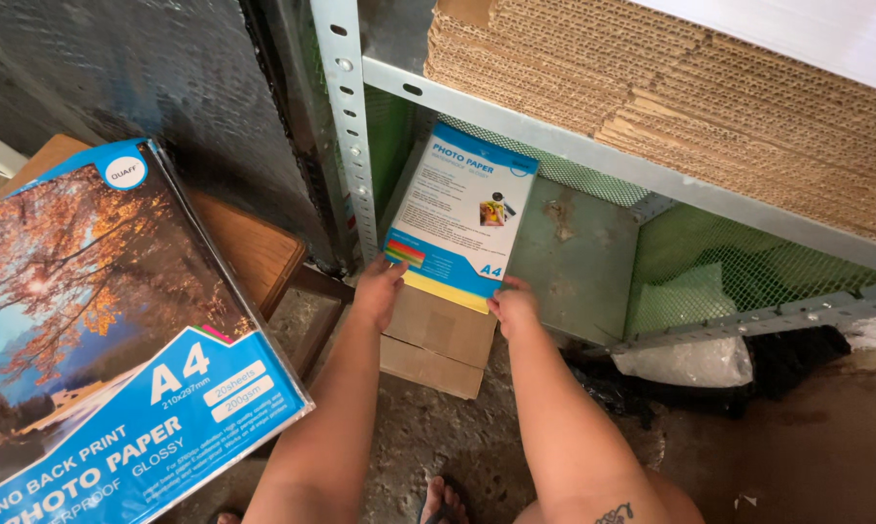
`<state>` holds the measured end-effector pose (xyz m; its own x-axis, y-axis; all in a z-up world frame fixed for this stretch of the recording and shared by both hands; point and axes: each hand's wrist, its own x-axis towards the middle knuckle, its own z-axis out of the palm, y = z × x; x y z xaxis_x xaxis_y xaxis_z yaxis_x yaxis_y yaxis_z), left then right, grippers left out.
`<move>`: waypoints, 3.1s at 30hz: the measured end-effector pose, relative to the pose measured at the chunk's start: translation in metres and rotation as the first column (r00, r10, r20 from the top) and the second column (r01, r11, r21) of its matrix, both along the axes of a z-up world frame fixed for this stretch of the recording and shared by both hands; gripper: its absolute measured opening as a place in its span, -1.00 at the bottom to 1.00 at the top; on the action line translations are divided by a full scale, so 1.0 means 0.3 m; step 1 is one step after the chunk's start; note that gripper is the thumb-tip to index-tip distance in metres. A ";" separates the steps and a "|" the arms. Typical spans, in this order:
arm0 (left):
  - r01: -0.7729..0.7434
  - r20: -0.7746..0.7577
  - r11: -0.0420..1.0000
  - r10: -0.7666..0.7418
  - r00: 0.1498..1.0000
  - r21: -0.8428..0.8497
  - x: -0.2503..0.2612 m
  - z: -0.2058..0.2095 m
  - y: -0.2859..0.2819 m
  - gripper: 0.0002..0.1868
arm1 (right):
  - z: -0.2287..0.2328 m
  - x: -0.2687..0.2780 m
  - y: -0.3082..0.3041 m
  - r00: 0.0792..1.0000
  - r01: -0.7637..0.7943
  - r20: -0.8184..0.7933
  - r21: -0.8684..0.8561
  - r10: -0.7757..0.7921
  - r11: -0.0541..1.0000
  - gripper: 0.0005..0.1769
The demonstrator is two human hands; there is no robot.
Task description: The person sits on a low stool and organizes stationery items. They place a yellow notepad on a shelf, followed by several packages of photo paper and photo sticker paper, stacking them neatly on the shelf.
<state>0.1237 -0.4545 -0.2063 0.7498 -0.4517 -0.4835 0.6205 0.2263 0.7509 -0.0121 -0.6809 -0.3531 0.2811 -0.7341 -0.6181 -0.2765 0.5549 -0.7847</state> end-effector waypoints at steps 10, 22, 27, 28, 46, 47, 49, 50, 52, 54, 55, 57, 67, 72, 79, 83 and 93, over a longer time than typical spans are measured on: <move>-0.178 -0.162 0.968 0.150 0.975 -0.179 0.006 0.002 -0.016 -0.31 | 0.029 -0.018 0.044 0.999 0.045 0.015 -0.014 -0.045 0.999 -0.53; -0.079 -0.153 0.985 0.055 0.987 -0.155 -0.005 -0.141 0.026 -0.43 | -0.306 -0.062 -0.085 0.999 0.046 0.011 -0.033 -0.046 0.998 -0.53; -0.045 -0.197 0.987 0.014 0.980 -0.151 -0.032 -0.167 0.081 -0.26 | -0.305 -0.076 -0.060 1.000 -0.021 -0.002 -0.050 0.021 0.999 -0.48; -0.048 -0.190 0.987 0.018 0.982 -0.156 -0.052 -0.177 0.097 -0.26 | -0.225 -0.073 -0.010 1.000 -0.025 0.006 -0.054 0.026 0.998 -0.48; 0.188 0.454 0.763 -0.542 0.707 0.619 -0.452 0.421 0.534 -0.63 | 0.641 -0.066 0.707 0.907 -0.352 0.210 -0.101 0.366 0.930 -0.78; 0.140 0.562 0.850 -0.450 0.694 0.507 -0.464 0.482 0.564 -0.65 | 0.635 -0.055 0.733 0.885 -0.376 0.235 -0.146 0.401 0.915 -0.78; 0.081 0.657 0.920 -0.333 0.676 0.383 -0.465 0.591 0.649 -0.66 | 0.650 -0.034 0.784 0.856 -0.409 0.259 -0.191 0.447 0.892 -0.79; -0.037 0.702 0.935 -0.239 0.670 0.353 -0.454 0.640 0.706 -0.70 | 0.672 -0.022 0.812 0.836 -0.428 0.260 -0.242 0.483 0.871 -0.79; -0.167 0.743 0.933 -0.137 0.655 0.320 -0.419 0.702 0.822 -0.73 | 0.749 -0.018 0.881 0.808 -0.458 0.259 -0.289 0.529 0.841 -0.80; -0.390 0.826 0.890 0.027 0.563 0.236 -0.371 0.722 0.942 -0.80 | 0.855 -0.038 0.961 0.787 -0.484 0.196 -0.393 0.585 0.782 -0.76; -0.400 0.824 0.884 0.031 0.566 0.241 -0.356 0.731 1.009 -0.80 | 0.872 -0.034 0.986 0.780 -0.495 0.196 -0.388 0.595 0.777 -0.76; -0.625 0.878 0.720 0.047 0.477 0.301 -0.330 0.743 1.141 -0.80 | 0.897 -0.034 1.034 0.758 -0.513 0.152 -0.461 0.634 0.724 -0.70; -0.596 0.645 0.319 -0.068 0.761 0.737 -0.281 0.489 1.428 -0.61 | 0.991 -0.080 1.170 0.767 -0.475 0.102 -0.573 0.633 0.668 -0.64; -0.549 0.607 0.393 -0.031 0.794 0.738 -0.340 0.590 1.430 -0.68 | 1.012 -0.067 1.184 0.793 -0.442 0.107 -0.578 0.600 0.686 -0.72; -0.540 0.577 0.390 0.028 0.816 0.745 -0.393 0.633 1.447 -0.78 | 1.092 -0.073 1.199 0.811 -0.458 0.028 -0.590 0.584 0.665 -0.85; -0.516 0.557 0.398 0.013 0.830 0.758 -0.441 0.701 1.439 -0.84 | 1.123 -0.087 1.210 0.819 -0.468 0.006 -0.571 0.573 0.674 -0.86; -0.509 0.554 0.398 0.003 0.833 0.763 -0.451 0.708 1.454 -0.85 | 1.204 -0.112 1.244 0.809 -0.509 0.080 -0.401 0.582 0.762 -0.75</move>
